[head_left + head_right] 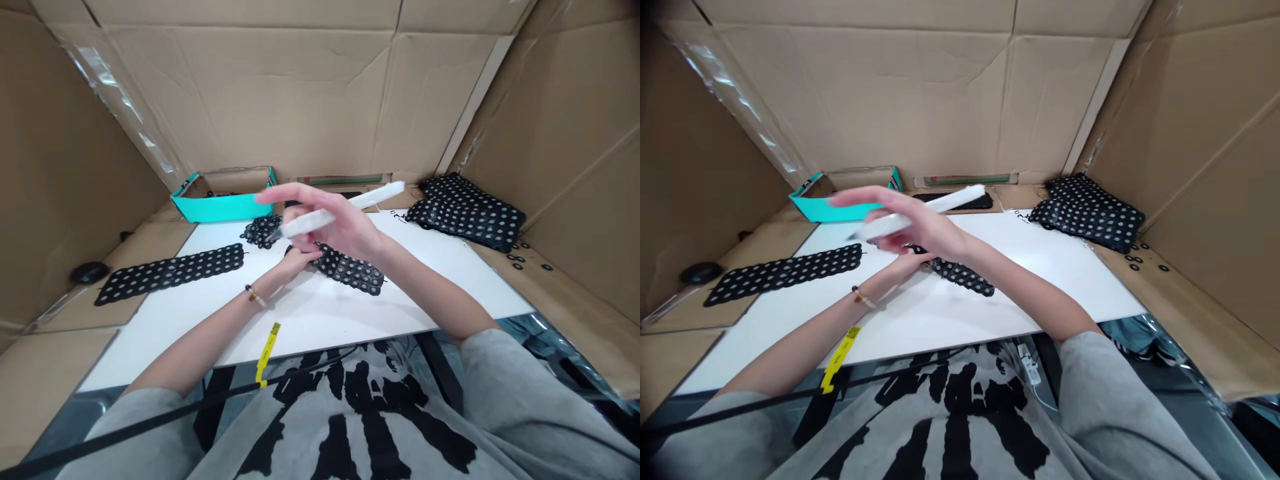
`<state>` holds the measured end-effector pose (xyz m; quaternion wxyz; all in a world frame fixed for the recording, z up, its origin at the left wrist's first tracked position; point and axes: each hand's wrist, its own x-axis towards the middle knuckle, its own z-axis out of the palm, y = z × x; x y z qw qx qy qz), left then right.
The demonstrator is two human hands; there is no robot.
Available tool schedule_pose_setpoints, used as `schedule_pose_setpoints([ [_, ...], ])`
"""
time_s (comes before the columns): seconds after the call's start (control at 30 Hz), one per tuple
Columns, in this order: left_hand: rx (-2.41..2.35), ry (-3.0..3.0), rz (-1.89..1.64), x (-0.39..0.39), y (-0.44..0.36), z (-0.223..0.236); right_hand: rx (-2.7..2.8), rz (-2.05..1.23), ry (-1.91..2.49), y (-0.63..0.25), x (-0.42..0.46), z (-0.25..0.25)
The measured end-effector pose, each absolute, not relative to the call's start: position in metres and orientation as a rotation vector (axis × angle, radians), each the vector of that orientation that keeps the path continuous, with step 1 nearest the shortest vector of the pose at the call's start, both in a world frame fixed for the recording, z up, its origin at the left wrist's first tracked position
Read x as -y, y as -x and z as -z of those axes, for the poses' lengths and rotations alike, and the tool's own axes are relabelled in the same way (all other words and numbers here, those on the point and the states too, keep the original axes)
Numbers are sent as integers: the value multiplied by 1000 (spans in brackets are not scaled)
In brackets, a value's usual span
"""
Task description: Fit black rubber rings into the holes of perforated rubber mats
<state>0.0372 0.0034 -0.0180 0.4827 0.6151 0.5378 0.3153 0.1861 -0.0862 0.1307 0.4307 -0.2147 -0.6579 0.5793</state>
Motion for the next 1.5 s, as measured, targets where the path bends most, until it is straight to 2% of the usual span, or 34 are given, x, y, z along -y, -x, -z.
schedule_pose_setpoints([
  [0.2,-1163,-1455,-785,-7,-44,18,1030,-1364,1036,-217,38,1],
  [0.3,-1146,-1375,-796,-6,-45,20,999,-1286,1076,-229,36,32],
  [1.13,-1202,-1304,-862,-7,-49,29,1111,-1279,1133,-226,37,24],
  [1.37,-1099,-1235,-746,-6,-47,25,1387,-976,1277,-220,39,33],
  [1.5,-1260,-1372,-661,-5,-41,16,1447,-821,1357,-223,38,32],
])
